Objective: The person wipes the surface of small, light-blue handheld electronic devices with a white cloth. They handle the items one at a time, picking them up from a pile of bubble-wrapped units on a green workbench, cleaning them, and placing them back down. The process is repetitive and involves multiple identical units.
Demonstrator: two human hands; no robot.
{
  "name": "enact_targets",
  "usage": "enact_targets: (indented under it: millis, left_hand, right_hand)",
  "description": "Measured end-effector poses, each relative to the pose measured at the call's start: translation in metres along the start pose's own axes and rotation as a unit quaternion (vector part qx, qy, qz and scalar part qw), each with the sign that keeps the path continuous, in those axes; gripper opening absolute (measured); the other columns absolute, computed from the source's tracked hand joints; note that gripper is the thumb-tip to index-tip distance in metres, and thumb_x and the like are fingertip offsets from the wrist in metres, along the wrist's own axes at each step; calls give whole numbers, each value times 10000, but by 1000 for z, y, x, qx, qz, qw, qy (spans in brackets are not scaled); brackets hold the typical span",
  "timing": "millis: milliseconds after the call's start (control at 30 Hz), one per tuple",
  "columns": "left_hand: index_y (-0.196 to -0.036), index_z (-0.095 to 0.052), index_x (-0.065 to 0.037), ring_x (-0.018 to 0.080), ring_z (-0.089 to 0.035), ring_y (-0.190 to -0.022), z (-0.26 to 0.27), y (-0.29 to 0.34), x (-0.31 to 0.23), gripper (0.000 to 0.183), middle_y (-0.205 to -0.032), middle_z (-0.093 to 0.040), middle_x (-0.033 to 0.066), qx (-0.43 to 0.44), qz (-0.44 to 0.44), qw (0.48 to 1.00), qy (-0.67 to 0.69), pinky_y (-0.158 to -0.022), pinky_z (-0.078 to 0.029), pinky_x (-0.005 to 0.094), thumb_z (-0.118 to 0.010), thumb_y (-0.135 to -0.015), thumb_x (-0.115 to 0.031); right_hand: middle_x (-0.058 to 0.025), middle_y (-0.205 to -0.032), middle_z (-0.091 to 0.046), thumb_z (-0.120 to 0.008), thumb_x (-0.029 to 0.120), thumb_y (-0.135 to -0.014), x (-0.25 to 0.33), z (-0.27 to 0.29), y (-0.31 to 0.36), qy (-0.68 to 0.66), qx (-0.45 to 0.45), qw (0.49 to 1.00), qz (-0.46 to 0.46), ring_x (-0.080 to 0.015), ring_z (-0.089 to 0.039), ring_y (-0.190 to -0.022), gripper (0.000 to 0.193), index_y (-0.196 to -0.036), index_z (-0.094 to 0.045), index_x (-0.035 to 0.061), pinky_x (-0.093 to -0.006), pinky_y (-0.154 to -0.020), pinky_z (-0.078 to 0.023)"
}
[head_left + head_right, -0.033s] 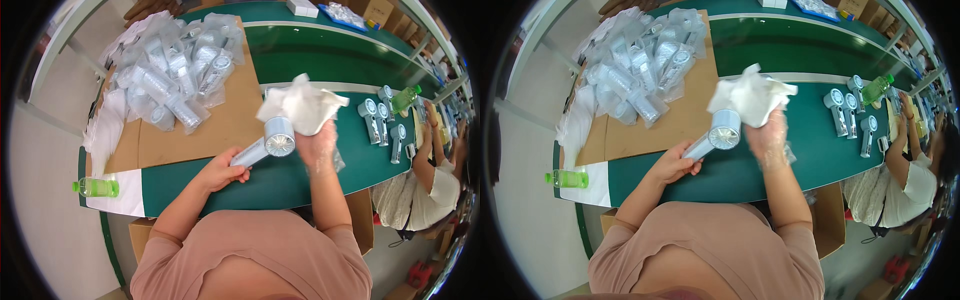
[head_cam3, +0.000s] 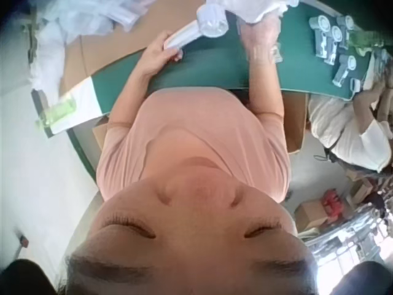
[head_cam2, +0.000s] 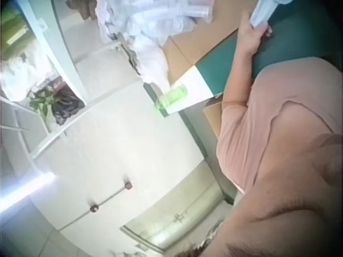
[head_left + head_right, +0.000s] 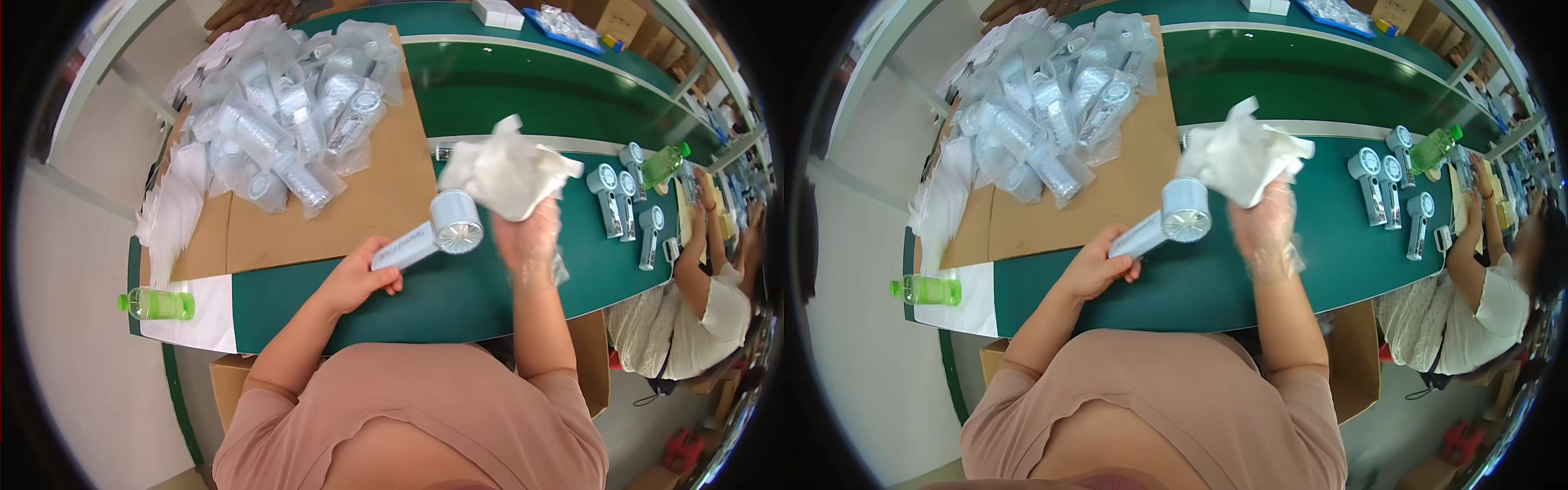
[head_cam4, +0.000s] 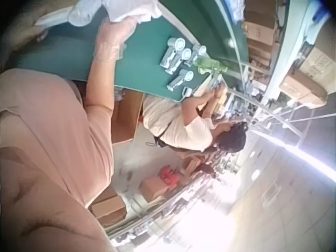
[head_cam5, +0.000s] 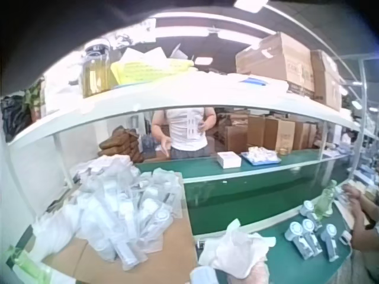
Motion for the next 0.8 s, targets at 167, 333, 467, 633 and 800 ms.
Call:
enact_targets:
  millis: [167, 333, 467, 633, 800]
  left_hand:
    - [-1107, -460, 31, 247, -602, -818, 12, 1, -3, 389, -934, -600, 161, -273, -178, 884, -336, -729, -485, 354, -685, -853, -161]
    - [-1105, -492, 26, 268, -611, -830, 12, 0, -1, 438, -948, -611, 187, -268, -136, 882, -364, -723, -478, 374, -723, -796, -181]
    - [-1091, -522, 28, 330, -614, -845, 13, -1, -9, 435, -971, -622, 206, -214, -72, 883, -412, -750, -480, 404, -715, -783, -210]
    - [-1091, -526, 23, 412, -610, -891, 10, -3, -12, 434, -1027, -627, 231, -229, -87, 855, -457, -771, -486, 453, -704, -792, -236]
    - [-1185, -480, 12, 416, -610, -911, 12, -1, -1, 527, -1039, -627, 236, -261, -136, 851, -434, -773, -485, 464, -715, -788, -243]
  right_hand:
    - [-201, -1303, -509, -445, 295, -979, -20, -11, 10, 592, 156, 781, 123, -310, -508, -1203, 492, -1354, -396, -20, -408, -1011, -406]
    - [-325, -1255, -510, -599, 365, -865, -80, -8, 2, 792, 205, 571, 68, -456, -524, -1123, 697, -1345, -385, -92, -497, -968, -386]
    - [-291, -1083, -605, -597, 373, -853, -91, -22, -6, 757, 226, 607, 87, -427, -585, -1000, 637, -1277, -467, -83, -481, -892, -438]
    - [-265, -918, -652, -607, 384, -839, -106, -12, -38, 782, 180, 589, 98, -417, -616, -899, 564, -1174, -562, -67, -469, -829, -472]
    - [-267, -940, -657, -651, 382, -815, -112, -35, -25, 781, 226, 575, 90, -407, -630, -896, 518, -1159, -613, -3, -445, -825, -488]
Point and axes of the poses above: each hand's wrist, its own y-axis away from the middle knuckle, its own z-axis out of the back of the hand, x = y × z, the point moved 3 cm from there along -y, towards the middle knuckle
